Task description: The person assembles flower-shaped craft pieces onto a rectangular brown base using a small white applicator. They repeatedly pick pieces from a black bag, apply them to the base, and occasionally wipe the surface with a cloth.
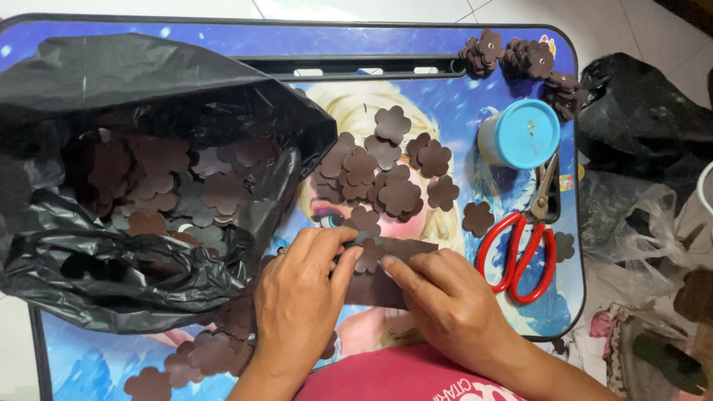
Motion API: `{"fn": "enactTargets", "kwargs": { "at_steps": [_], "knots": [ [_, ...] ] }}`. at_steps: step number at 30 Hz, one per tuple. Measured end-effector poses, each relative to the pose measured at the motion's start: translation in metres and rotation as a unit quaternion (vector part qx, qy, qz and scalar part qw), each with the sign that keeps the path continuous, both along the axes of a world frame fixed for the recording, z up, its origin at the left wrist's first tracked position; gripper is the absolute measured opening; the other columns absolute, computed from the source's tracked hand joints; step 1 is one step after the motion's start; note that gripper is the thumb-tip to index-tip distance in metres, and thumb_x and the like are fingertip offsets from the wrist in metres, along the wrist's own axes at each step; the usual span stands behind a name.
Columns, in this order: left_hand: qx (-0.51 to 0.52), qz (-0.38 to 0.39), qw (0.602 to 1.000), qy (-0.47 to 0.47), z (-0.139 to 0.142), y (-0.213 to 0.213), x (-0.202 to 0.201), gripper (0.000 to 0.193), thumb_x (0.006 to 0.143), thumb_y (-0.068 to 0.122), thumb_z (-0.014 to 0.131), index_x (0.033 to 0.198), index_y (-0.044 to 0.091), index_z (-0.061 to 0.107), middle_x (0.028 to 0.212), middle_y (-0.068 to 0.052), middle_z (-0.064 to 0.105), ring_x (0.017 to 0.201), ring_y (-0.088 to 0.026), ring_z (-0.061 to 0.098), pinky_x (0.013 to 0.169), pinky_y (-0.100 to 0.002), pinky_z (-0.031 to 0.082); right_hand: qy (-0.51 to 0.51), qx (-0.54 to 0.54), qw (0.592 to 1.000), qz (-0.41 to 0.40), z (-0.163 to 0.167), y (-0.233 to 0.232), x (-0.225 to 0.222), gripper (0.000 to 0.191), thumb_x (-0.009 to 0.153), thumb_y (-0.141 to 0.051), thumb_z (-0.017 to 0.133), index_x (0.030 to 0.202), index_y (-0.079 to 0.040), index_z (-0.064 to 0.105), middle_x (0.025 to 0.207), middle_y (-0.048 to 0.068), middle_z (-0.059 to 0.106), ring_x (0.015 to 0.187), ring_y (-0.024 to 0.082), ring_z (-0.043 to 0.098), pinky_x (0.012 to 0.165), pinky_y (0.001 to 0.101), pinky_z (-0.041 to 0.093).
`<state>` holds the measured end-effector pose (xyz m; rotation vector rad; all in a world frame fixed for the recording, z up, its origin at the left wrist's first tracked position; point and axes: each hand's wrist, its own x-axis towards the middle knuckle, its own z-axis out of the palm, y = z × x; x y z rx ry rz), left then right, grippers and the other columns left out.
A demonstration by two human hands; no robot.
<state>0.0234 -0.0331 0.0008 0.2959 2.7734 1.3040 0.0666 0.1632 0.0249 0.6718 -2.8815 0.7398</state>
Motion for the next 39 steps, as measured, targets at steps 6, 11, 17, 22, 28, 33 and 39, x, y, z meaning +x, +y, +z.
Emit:
{"fn": "enactTargets", "kwargs": {
  "at_steps": [6, 11, 17, 22, 28, 33, 39],
  "knots": [
    [-0.005, -0.004, 1.000, 0.012, -0.002, 0.000, 0.001, 0.019, 0.087, 0.021, 0.075, 0.104, 0.013, 0.072, 0.090, -0.004, 0.068, 0.077, -0.025, 0.069, 0.066, -0.041, 0.051, 0.004, 0.016, 0.998, 0.065, -0.009, -0.005, -0.002, 0.061, 0.065, 0.001, 0.071, 0.126, 0.007, 0.066, 0.094, 0.011, 0.062, 0.075, 0.026, 0.057, 0.065, 0.0369, 0.047],
    [-0.003, -0.019, 0.999, 0.040, -0.006, -0.001, 0.005, 0.012, 0.088, 0.020, 0.074, 0.099, 0.016, 0.071, 0.092, -0.002, 0.068, 0.082, -0.025, 0.069, 0.071, -0.040, 0.052, -0.046, 0.011, 0.997, 0.062, 0.001, 0.006, 0.005, 0.055, 0.068, -0.001, 0.074, 0.122, 0.003, 0.066, 0.091, 0.009, 0.059, 0.077, 0.026, 0.058, 0.066, 0.0370, 0.048],
    [-0.027, -0.032, 0.997, 0.060, -0.006, -0.002, 0.008, 0.018, 0.090, 0.018, 0.072, 0.108, 0.016, 0.071, 0.096, -0.002, 0.066, 0.083, -0.025, 0.068, 0.070, -0.040, 0.051, -0.007, -0.004, 0.999, 0.051, -0.003, 0.001, -0.005, 0.052, 0.074, 0.008, 0.070, 0.125, 0.002, 0.066, 0.094, 0.010, 0.061, 0.078, 0.026, 0.059, 0.066, 0.0364, 0.050],
    [-0.010, -0.045, 0.998, 0.040, -0.004, -0.007, 0.013, 0.026, 0.087, 0.018, 0.071, 0.113, 0.014, 0.070, 0.103, -0.004, 0.066, 0.089, -0.027, 0.067, 0.074, -0.042, 0.052, -0.032, -0.006, 0.998, 0.061, 0.004, 0.003, -0.013, 0.048, 0.075, 0.005, 0.073, 0.122, 0.000, 0.069, 0.093, 0.009, 0.062, 0.077, 0.024, 0.059, 0.065, 0.0356, 0.050],
    [-0.005, -0.023, 1.000, 0.007, -0.009, -0.003, 0.013, 0.043, 0.085, 0.021, 0.072, 0.127, 0.013, 0.062, 0.108, -0.006, 0.067, 0.089, -0.029, 0.068, 0.075, -0.043, 0.052, 0.032, -0.006, 0.996, 0.084, -0.004, -0.010, -0.027, 0.047, 0.074, 0.004, 0.073, 0.121, -0.001, 0.069, 0.095, 0.009, 0.061, 0.081, 0.026, 0.060, 0.069, 0.0365, 0.050],
    [-0.017, -0.019, 1.000, -0.018, -0.011, -0.003, 0.014, 0.048, 0.086, 0.024, 0.073, 0.131, 0.014, 0.060, 0.107, -0.006, 0.067, 0.084, -0.030, 0.067, 0.073, -0.044, 0.051, 0.067, 0.050, 0.996, 0.044, -0.008, -0.013, -0.032, 0.046, 0.078, 0.005, 0.072, 0.123, 0.006, 0.067, 0.094, 0.010, 0.059, 0.082, 0.027, 0.059, 0.072, 0.0379, 0.051],
    [-0.018, -0.036, 0.999, 0.018, -0.010, -0.004, 0.015, 0.046, 0.085, 0.022, 0.072, 0.129, 0.013, 0.062, 0.111, -0.007, 0.065, 0.088, -0.029, 0.066, 0.074, -0.043, 0.050, 0.072, 0.051, 0.993, 0.075, -0.006, -0.015, -0.022, 0.045, 0.076, 0.003, 0.071, 0.121, 0.003, 0.069, 0.095, 0.011, 0.062, 0.079, 0.026, 0.058, 0.069, 0.0361, 0.050]
  ]
}}
